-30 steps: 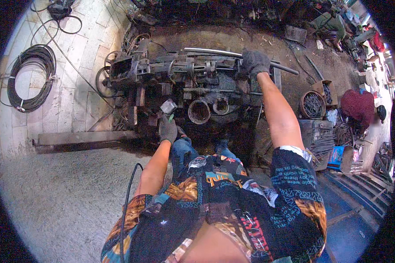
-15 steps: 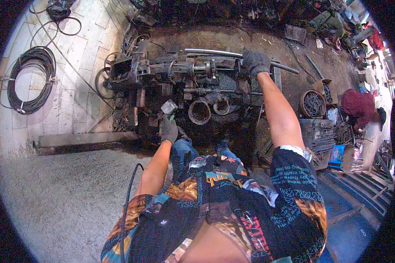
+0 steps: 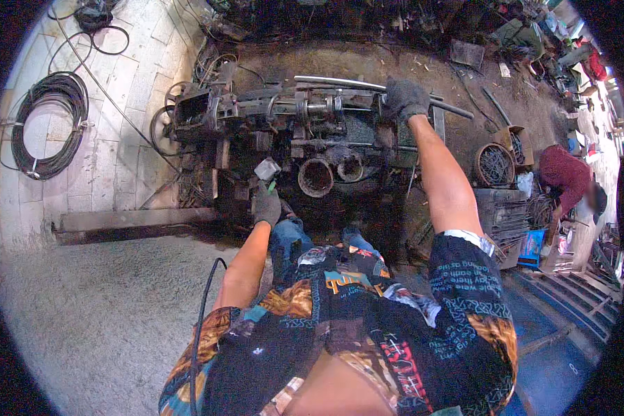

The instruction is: Use a manual pipe bending machine to shape a metal tube.

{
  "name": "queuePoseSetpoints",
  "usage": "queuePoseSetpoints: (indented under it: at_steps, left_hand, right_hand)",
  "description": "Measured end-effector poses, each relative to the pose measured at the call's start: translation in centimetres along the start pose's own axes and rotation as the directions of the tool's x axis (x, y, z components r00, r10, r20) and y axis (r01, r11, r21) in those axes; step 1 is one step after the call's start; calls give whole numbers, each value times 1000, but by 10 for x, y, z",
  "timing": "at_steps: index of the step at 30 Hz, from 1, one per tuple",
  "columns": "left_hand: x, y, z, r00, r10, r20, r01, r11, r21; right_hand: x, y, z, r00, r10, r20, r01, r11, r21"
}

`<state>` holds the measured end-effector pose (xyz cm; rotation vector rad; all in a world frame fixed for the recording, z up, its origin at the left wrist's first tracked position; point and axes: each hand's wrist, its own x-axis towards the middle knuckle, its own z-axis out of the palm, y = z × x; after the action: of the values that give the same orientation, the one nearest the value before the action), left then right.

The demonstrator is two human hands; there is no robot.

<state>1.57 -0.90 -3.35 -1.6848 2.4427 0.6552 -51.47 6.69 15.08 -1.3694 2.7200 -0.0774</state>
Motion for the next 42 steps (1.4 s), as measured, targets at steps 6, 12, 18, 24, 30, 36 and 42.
queuePoseSetpoints:
  at_steps: [6, 12, 18, 24, 30, 36, 42]
  left_hand:
    - [-1, 6, -9, 997, -27, 68, 33, 994, -101]
    - [4, -15, 8, 996, 84, -7, -84, 991, -109]
    - [3, -13, 8, 981, 173, -87, -171, 985, 30]
    - [-10, 11, -15, 994, 80, -74, -86, 993, -83]
    - [-8, 10, -12, 993, 97, -67, -101, 993, -56]
    - [-9, 12, -13, 998, 43, -46, -49, 990, -131]
    - [-9, 12, -16, 999, 35, -5, -35, 985, -167]
  right_hand:
    - [-2, 0, -5, 999, -23, 33, 23, 1000, -16]
    - [-1, 2, 0, 999, -37, -16, 37, 999, -26]
    - [-6, -1, -12, 1000, -5, 26, 5, 1000, -3]
    - [-17, -7, -33, 997, 14, 77, -14, 1000, 4]
    - [-11, -3, -22, 999, -37, 31, 38, 999, -19]
    - [-5, 1, -11, 999, -4, 34, 5, 999, -53]
    - [-11, 0, -21, 999, -46, 28, 48, 997, -62]
